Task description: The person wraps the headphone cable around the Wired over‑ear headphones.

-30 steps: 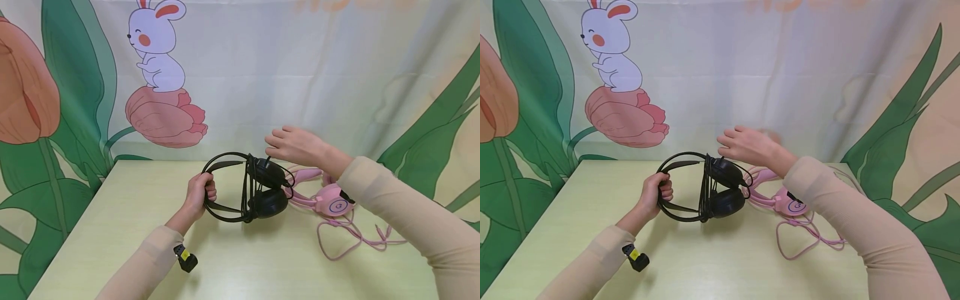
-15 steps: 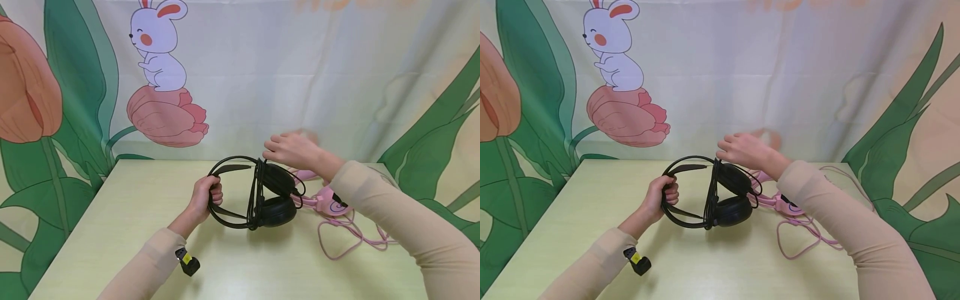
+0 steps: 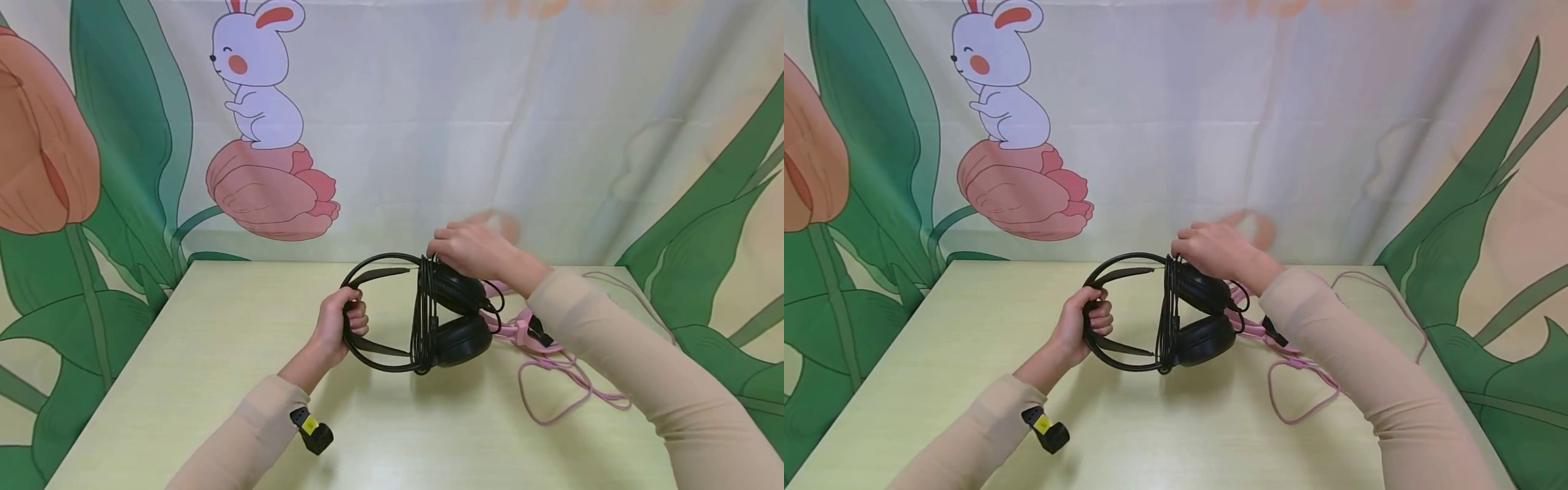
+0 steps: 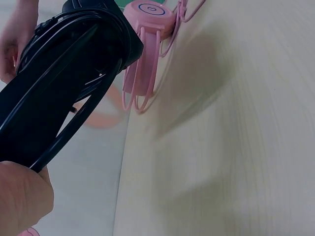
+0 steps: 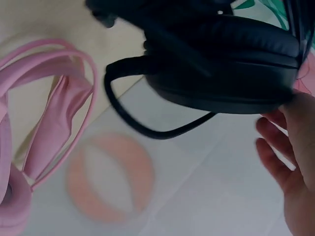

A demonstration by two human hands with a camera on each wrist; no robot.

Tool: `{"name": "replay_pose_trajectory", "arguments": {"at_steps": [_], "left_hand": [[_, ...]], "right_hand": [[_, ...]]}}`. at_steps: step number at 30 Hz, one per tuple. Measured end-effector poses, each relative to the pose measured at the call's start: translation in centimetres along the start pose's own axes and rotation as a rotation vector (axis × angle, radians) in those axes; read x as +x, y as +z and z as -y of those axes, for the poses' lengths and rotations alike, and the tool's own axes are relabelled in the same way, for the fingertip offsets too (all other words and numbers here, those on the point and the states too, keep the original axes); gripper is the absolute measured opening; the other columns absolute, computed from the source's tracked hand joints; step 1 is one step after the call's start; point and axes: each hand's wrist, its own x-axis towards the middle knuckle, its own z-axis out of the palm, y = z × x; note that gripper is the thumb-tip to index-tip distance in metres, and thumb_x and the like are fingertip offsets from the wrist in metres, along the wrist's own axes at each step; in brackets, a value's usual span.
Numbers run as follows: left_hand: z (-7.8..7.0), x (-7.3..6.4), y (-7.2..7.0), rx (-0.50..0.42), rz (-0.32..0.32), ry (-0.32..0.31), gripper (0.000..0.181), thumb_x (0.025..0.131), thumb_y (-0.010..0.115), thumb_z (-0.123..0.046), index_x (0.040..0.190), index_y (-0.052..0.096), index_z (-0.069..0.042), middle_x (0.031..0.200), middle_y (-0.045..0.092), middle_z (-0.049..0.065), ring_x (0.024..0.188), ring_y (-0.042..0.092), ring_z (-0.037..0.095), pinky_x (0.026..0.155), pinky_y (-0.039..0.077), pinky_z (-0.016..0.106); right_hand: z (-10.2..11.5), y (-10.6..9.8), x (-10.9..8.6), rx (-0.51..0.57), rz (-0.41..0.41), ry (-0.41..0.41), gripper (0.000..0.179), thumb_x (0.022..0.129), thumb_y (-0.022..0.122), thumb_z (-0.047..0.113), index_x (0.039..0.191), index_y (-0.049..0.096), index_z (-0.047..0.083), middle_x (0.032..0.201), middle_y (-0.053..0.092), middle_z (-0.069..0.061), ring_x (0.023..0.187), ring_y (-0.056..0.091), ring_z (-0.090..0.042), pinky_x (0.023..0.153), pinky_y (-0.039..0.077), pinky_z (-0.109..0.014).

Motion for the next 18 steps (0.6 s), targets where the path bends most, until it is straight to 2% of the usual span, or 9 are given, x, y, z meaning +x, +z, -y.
{"name": "replay_pose_trajectory", "arguments": {"at_steps": [6,9,14,18], "left_hand": [[0.1,0.0,0.1,-0.023,-0.031,-0.01,0.02,0.085,0.034,-0.012,0.066,0.035,-0.014,0.043,0.027,-0.011,0.039,0.022,0.002,0.04,0.017,0.017],[0.1,0.0,0.1,-0.04,-0.05,-0.01,0.018,0.086,0.034,-0.012,0.068,0.036,-0.013,0.043,0.027,-0.011,0.038,0.023,0.002,0.04,0.017,0.016],[0.2,0.1,0.2,-0.063,-0.083,-0.013,0.016,0.085,0.034,-0.012,0.068,0.035,-0.013,0.043,0.027,-0.011,0.038,0.024,0.002,0.039,0.019,0.016],[0.2,0.2,0.3,-0.079,-0.119,-0.015,0.016,0.084,0.035,-0.012,0.068,0.035,-0.014,0.043,0.027,-0.011,0.038,0.024,0.002,0.039,0.019,0.016]], "right_hand": [[0.3,0.2,0.0,0.145,0.06,0.102,0.02,0.092,0.051,0.012,0.107,0.064,0.008,0.098,0.064,-0.006,0.086,0.063,-0.021,0.069,0.051,-0.036],[0.6,0.3,0.1,0.167,0.095,0.145,0.025,0.095,0.047,0.017,0.115,0.06,0.007,0.103,0.062,-0.008,0.088,0.063,-0.022,0.072,0.051,-0.037],[0.9,0.5,0.4,0.141,0.13,0.188,0.032,0.097,0.044,0.024,0.121,0.055,0.007,0.106,0.058,-0.009,0.089,0.059,-0.023,0.076,0.05,-0.038],[1.1,0.7,0.6,0.096,0.075,0.167,0.03,0.096,0.047,0.023,0.119,0.056,0.007,0.104,0.056,-0.009,0.087,0.056,-0.023,0.076,0.048,-0.036]]}}
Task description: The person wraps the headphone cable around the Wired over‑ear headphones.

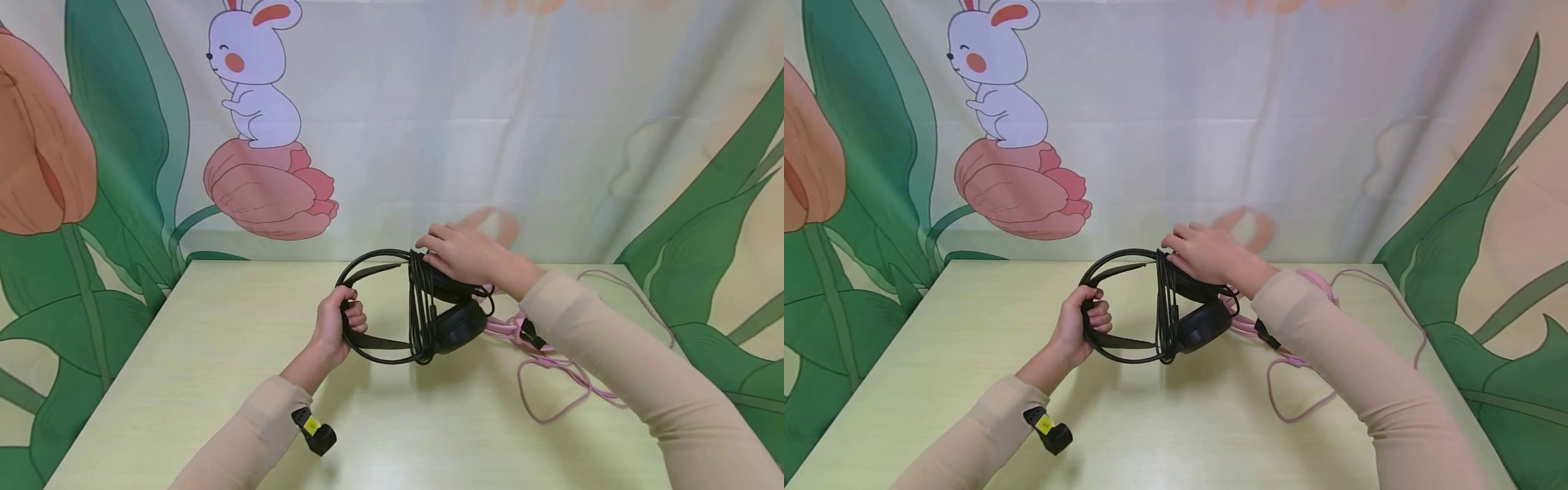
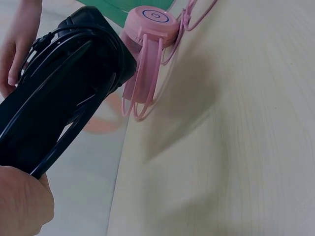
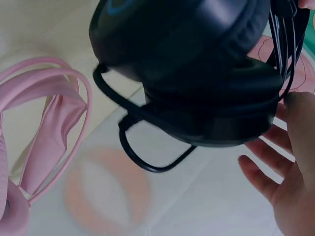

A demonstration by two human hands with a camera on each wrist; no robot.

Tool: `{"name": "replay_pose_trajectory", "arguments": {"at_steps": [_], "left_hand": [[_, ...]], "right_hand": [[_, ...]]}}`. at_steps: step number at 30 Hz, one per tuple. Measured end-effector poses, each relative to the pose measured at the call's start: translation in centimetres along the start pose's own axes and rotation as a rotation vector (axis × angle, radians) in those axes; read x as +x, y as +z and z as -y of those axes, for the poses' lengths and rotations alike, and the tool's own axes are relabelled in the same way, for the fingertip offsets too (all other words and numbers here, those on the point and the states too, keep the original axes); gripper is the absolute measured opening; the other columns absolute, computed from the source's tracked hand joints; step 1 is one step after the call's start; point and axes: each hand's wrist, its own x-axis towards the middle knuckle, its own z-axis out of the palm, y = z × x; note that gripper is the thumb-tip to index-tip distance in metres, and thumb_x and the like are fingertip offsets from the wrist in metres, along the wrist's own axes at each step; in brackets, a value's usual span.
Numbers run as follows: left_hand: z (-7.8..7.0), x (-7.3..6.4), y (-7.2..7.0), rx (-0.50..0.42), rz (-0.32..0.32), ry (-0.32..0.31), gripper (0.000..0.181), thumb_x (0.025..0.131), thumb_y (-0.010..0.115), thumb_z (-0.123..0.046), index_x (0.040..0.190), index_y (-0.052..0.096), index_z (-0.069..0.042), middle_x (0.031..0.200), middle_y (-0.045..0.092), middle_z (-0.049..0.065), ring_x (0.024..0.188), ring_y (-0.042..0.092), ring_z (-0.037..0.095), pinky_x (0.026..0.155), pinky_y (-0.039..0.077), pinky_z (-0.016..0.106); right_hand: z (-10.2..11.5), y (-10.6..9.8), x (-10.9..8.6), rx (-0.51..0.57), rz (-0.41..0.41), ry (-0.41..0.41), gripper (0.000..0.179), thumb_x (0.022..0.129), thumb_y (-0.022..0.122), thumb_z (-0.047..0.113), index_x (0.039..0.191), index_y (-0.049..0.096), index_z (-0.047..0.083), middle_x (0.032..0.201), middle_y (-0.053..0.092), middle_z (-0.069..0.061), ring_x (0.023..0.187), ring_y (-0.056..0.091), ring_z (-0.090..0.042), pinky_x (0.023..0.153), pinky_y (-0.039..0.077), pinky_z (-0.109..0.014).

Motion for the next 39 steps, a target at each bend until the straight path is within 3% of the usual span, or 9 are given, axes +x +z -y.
{"name": "replay_pose_trajectory", "arguments": {"at_steps": [10,15,18,23,32,39], "left_hand": [[-0.3,0.0,-0.2,-0.105,-0.082,0.004,0.013,0.083,0.036,-0.013,0.069,0.038,-0.014,0.045,0.028,-0.01,0.038,0.026,0.002,0.039,0.021,0.015],[-0.3,0.0,-0.4,-0.133,-0.124,0.017,0.013,0.082,0.037,-0.013,0.069,0.038,-0.015,0.046,0.028,-0.01,0.039,0.026,0.002,0.039,0.021,0.016],[-0.4,0.1,-0.6,-0.145,-0.144,0.016,0.014,0.082,0.037,-0.012,0.069,0.038,-0.015,0.046,0.027,-0.009,0.039,0.025,0.003,0.039,0.021,0.016],[-0.6,0.0,-0.9,-0.149,-0.146,0.019,0.012,0.082,0.037,-0.013,0.07,0.039,-0.016,0.047,0.027,-0.01,0.04,0.025,0.002,0.039,0.021,0.015],[-0.7,0.1,-1.0,-0.155,-0.123,0.018,0.01,0.083,0.037,-0.014,0.073,0.039,-0.016,0.047,0.028,-0.01,0.04,0.026,0.002,0.04,0.021,0.015],[-0.4,0.1,-1.2,-0.15,-0.114,0.001,0.009,0.084,0.036,-0.014,0.075,0.038,-0.015,0.048,0.028,-0.009,0.04,0.026,0.003,0.04,0.021,0.015]], "right_hand": [[0.9,0.7,0.2,-0.157,-0.207,-0.097,0.021,0.091,0.055,0.019,0.108,0.059,0.009,0.096,0.055,-0.007,0.08,0.054,-0.023,0.066,0.048,-0.034],[2.3,1.3,-0.3,-0.28,-0.346,-0.194,0.018,0.087,0.061,0.02,0.101,0.062,0.009,0.091,0.056,-0.006,0.075,0.053,-0.023,0.066,0.047,-0.032],[3.3,1.9,-0.7,-0.315,-0.386,-0.218,0.017,0.086,0.062,0.021,0.099,0.062,0.01,0.089,0.056,-0.004,0.075,0.054,-0.022,0.065,0.047,-0.03],[4.1,3.1,-1.7,-0.346,-0.343,-0.226,0.023,0.087,0.059,0.028,0.104,0.061,0.013,0.091,0.057,-0.002,0.08,0.055,-0.02,0.069,0.046,-0.031],[3.7,4.2,-3.2,-0.265,-0.189,-0.246,0.053,0.087,0.052,0.049,0.126,0.053,0.013,0.111,0.058,-0.005,0.096,0.055,-0.024,0.087,0.043,-0.037],[3.5,5.1,-3.8,-0.241,-0.132,-0.271,0.071,0.08,0.052,0.062,0.133,0.045,0.016,0.114,0.056,-0.005,0.096,0.053,-0.023,0.082,0.042,-0.039]]}}
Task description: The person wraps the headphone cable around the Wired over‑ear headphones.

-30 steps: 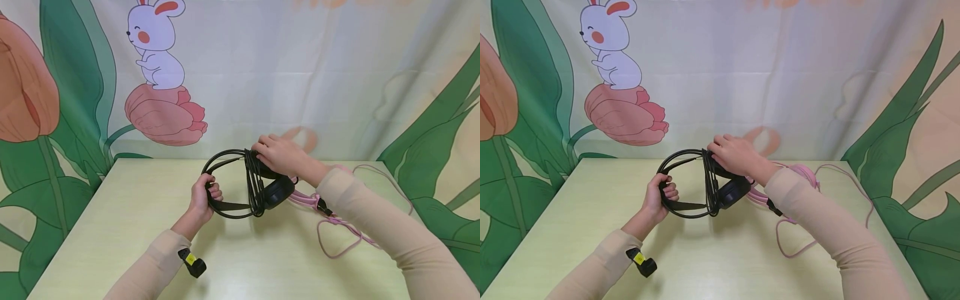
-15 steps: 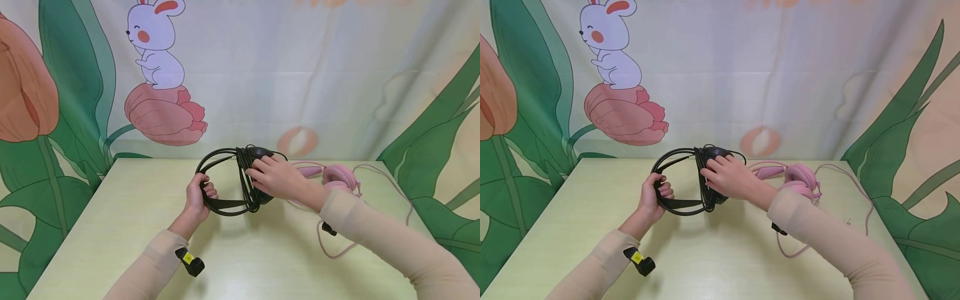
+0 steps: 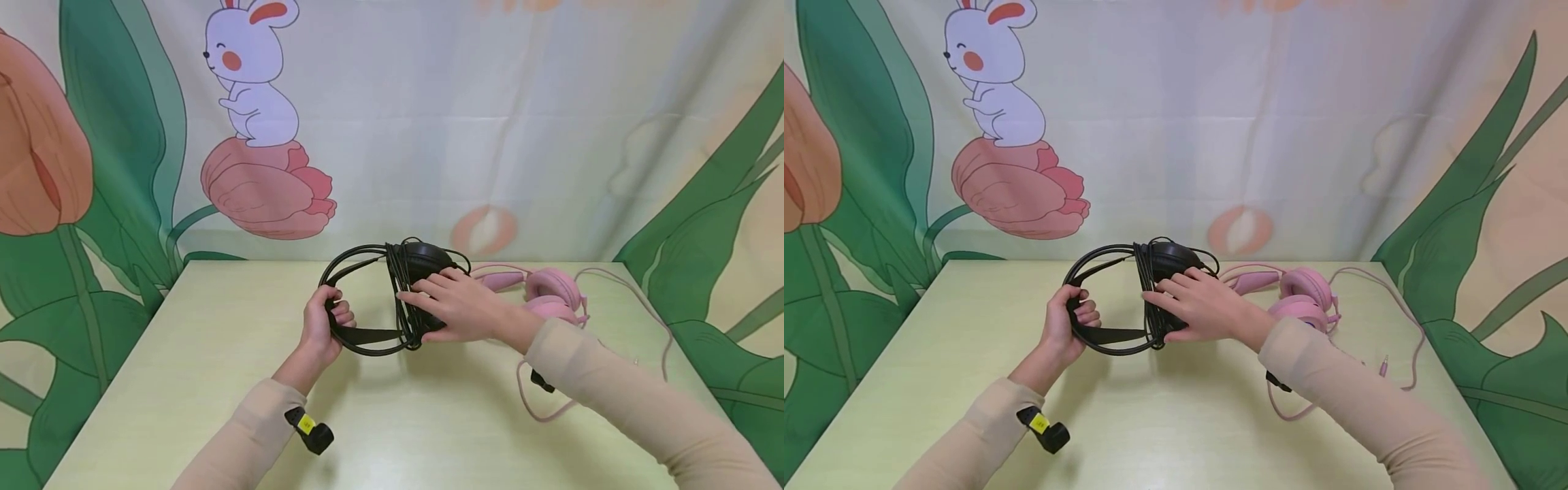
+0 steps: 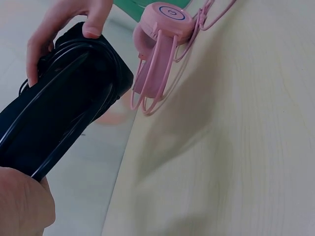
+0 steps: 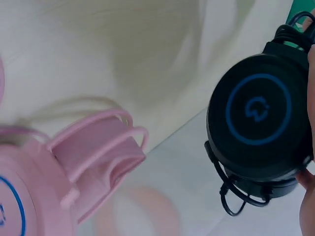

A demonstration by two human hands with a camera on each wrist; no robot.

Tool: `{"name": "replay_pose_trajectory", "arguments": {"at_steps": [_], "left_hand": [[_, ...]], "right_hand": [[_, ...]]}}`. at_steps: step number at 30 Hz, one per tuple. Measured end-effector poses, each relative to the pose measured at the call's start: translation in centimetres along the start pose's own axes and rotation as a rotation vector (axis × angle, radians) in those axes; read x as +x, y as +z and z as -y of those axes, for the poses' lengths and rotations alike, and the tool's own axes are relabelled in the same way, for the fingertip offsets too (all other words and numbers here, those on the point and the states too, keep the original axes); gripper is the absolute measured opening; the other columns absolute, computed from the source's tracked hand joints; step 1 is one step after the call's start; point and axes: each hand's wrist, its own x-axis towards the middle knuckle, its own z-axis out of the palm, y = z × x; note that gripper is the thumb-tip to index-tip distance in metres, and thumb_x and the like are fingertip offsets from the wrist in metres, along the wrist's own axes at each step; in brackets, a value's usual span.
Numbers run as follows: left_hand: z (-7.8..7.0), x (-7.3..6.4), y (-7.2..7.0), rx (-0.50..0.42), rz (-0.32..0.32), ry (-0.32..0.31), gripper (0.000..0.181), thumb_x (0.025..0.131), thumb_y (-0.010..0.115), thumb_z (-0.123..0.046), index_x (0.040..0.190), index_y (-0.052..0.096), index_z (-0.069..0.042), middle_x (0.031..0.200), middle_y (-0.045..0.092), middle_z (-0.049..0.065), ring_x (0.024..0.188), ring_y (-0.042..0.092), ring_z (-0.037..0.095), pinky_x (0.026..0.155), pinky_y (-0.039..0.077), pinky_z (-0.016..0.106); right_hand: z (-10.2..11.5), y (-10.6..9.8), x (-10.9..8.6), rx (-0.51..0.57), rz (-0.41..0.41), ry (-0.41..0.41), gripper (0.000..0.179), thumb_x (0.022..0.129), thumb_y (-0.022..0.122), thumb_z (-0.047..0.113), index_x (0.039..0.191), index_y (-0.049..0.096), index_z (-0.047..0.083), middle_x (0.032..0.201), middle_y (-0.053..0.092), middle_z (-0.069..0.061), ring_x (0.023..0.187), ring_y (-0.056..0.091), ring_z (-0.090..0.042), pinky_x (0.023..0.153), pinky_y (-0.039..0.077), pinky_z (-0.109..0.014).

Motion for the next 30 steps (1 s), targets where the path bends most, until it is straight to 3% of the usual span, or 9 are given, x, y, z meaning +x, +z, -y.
{"name": "replay_pose_trajectory", "arguments": {"at_steps": [6,12,18,24,30], "left_hand": [[0.2,-0.2,0.0,0.006,0.022,-0.013,0.01,0.084,0.036,-0.015,0.074,0.038,-0.015,0.048,0.029,-0.01,0.04,0.026,0.002,0.04,0.021,0.014],[0.2,-0.3,0.0,0.004,0.024,-0.021,0.013,0.085,0.036,-0.015,0.073,0.039,-0.015,0.047,0.028,-0.01,0.04,0.025,0.002,0.04,0.02,0.014],[0.2,0.0,-0.3,0.05,0.011,0.008,0.014,0.085,0.036,-0.012,0.071,0.036,-0.014,0.048,0.028,-0.009,0.042,0.026,0.003,0.041,0.021,0.015],[0.6,0.6,-0.7,0.167,-0.051,0.045,0.019,0.083,0.045,-0.011,0.066,0.037,-0.01,0.053,0.032,-0.004,0.047,0.03,0.008,0.048,0.03,0.02],[0.9,1.0,-1.5,0.27,-0.142,0.052,0.013,0.083,0.054,-0.013,0.076,0.046,-0.007,0.056,0.044,-0.003,0.05,0.044,0.009,0.053,0.044,0.022]], "right_hand": [[0.7,1.1,-0.2,-0.014,0.005,-0.036,0.075,0.073,0.059,0.065,0.129,0.048,0.018,0.11,0.056,-0.006,0.089,0.054,-0.023,0.078,0.044,-0.037],[0.9,1.7,-0.2,-0.064,-0.037,-0.062,0.071,0.064,0.068,0.064,0.115,0.053,0.017,0.098,0.053,-0.005,0.077,0.052,-0.021,0.07,0.044,-0.033],[0.7,2.2,-0.2,-0.047,-0.078,-0.08,0.066,0.064,0.07,0.061,0.107,0.052,0.014,0.093,0.051,-0.005,0.077,0.048,-0.02,0.065,0.041,-0.032],[0.8,2.9,-0.3,-0.034,-0.092,-0.071,0.066,0.063,0.072,0.059,0.105,0.053,0.012,0.093,0.051,-0.006,0.077,0.048,-0.021,0.065,0.041,-0.033],[1.1,3.8,-0.1,-0.021,-0.065,-0.061,0.065,0.062,0.073,0.06,0.102,0.052,0.012,0.092,0.049,-0.006,0.074,0.047,-0.022,0.066,0.041,-0.033]]}}
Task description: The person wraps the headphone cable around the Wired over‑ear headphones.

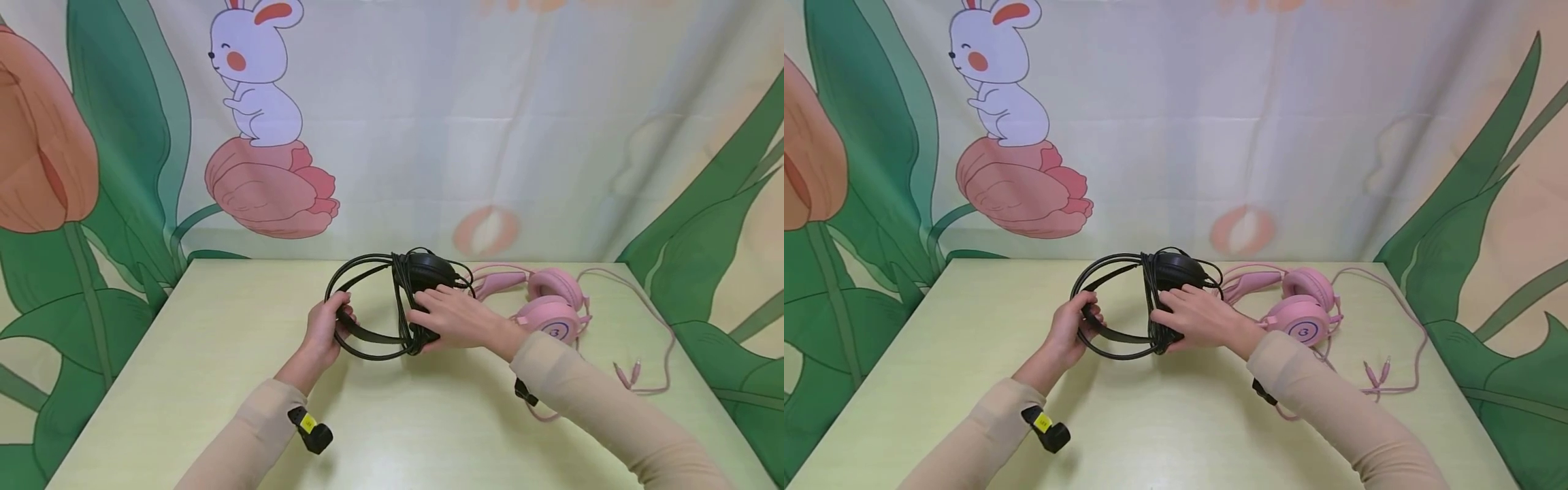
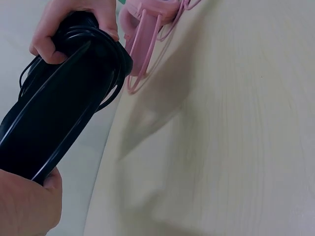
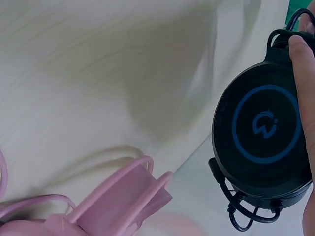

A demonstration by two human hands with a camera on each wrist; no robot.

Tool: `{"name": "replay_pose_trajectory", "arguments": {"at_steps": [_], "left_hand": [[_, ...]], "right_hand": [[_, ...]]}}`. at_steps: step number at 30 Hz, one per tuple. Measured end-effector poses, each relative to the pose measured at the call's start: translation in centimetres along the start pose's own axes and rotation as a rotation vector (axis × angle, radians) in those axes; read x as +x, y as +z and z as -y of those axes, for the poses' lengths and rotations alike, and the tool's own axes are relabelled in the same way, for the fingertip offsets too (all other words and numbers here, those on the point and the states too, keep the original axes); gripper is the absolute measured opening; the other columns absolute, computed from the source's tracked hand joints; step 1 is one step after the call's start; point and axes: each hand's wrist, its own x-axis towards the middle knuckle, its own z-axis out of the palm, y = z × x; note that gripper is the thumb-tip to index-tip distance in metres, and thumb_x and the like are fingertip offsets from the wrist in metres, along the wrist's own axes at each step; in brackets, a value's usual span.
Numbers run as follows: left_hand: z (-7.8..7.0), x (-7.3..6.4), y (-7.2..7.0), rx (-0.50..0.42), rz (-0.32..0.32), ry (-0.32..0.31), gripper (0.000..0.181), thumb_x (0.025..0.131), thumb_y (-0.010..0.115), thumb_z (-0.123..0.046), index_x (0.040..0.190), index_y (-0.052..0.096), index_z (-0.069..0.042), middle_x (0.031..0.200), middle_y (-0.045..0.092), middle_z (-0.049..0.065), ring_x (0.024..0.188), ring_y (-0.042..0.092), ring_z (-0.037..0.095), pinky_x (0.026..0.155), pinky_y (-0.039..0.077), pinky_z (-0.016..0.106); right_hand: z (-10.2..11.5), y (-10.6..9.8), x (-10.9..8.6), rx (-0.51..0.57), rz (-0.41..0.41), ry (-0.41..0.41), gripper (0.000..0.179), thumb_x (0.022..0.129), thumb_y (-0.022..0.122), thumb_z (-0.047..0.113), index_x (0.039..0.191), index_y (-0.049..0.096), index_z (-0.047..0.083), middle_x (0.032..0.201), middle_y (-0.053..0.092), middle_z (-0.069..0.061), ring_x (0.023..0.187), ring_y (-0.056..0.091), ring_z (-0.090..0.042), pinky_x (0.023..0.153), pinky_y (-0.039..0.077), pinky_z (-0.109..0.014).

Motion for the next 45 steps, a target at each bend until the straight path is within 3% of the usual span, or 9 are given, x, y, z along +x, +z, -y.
{"name": "replay_pose_trajectory", "arguments": {"at_steps": [6,10,17,21,28,33,37,45], "left_hand": [[0.3,0.6,-0.6,0.1,-0.04,0.014,0.014,0.083,0.06,-0.019,0.081,0.051,-0.007,0.065,0.055,-0.003,0.056,0.054,0.008,0.058,0.048,0.022],[0.2,1.1,-1.1,0.196,-0.06,0.059,0.023,0.084,0.06,-0.022,0.098,0.054,-0.005,0.084,0.058,-0.002,0.07,0.057,0.009,0.065,0.051,0.022],[-0.4,2.0,-2.5,0.597,-0.16,0.24,0.036,0.084,0.062,-0.029,0.11,0.056,-0.006,0.096,0.057,0.006,0.085,0.052,0.014,0.076,0.044,0.026],[-0.9,2.2,-3.2,0.734,-0.185,0.288,0.038,0.085,0.059,-0.033,0.113,0.056,-0.007,0.106,0.059,0.012,0.093,0.051,0.021,0.078,0.038,0.029],[-1.7,2.4,-4.5,0.806,-0.192,0.334,0.045,0.087,0.057,-0.033,0.122,0.052,-0.006,0.116,0.056,0.012,0.104,0.052,0.024,0.084,0.042,0.032],[-2.1,2.2,-5.5,0.82,-0.209,0.355,0.04,0.088,0.056,-0.03,0.12,0.055,-0.006,0.121,0.057,0.012,0.113,0.052,0.025,0.091,0.043,0.038],[-2.3,2.1,-6.0,0.807,-0.232,0.369,0.034,0.087,0.057,-0.027,0.115,0.058,-0.007,0.116,0.06,0.011,0.11,0.054,0.024,0.088,0.044,0.036],[-2.1,1.8,-6.3,0.831,-0.241,0.399,0.025,0.086,0.057,-0.025,0.103,0.061,-0.007,0.103,0.061,0.01,0.095,0.055,0.02,0.076,0.042,0.027]], "right_hand": [[0.1,0.6,0.2,-0.011,0.006,0.004,0.065,0.063,0.071,0.061,0.101,0.052,0.013,0.092,0.049,-0.006,0.075,0.047,-0.022,0.067,0.041,-0.033],[0.0,0.9,0.6,-0.01,0.02,0.004,0.064,0.064,0.07,0.061,0.101,0.052,0.013,0.092,0.048,-0.005,0.076,0.047,-0.022,0.068,0.041,-0.033],[0.1,1.5,1.6,0.013,0.037,0.024,0.062,0.066,0.071,0.06,0.102,0.052,0.013,0.093,0.048,-0.005,0.078,0.047,-0.021,0.07,0.041,-0.033],[0.1,1.7,2.4,0.027,0.04,0.037,0.061,0.066,0.071,0.059,0.104,0.053,0.014,0.095,0.049,-0.005,0.08,0.048,-0.021,0.072,0.041,-0.033],[0.0,2.4,3.6,0.031,0.038,0.05,0.059,0.067,0.07,0.059,0.102,0.053,0.014,0.093,0.048,-0.004,0.078,0.048,-0.02,0.07,0.039,-0.031],[-0.2,3.0,4.2,0.057,0.068,0.094,0.058,0.067,0.07,0.058,0.101,0.053,0.014,0.091,0.048,-0.004,0.079,0.049,-0.021,0.07,0.04,-0.032],[-0.3,3.5,4.5,0.058,0.116,0.141,0.057,0.069,0.068,0.059,0.102,0.053,0.015,0.092,0.048,-0.003,0.079,0.048,-0.02,0.072,0.04,-0.032],[-0.4,4.6,5.1,0.053,0.125,0.179,0.058,0.071,0.066,0.06,0.106,0.053,0.015,0.092,0.048,-0.003,0.079,0.05,-0.019,0.073,0.041,-0.032]]}}
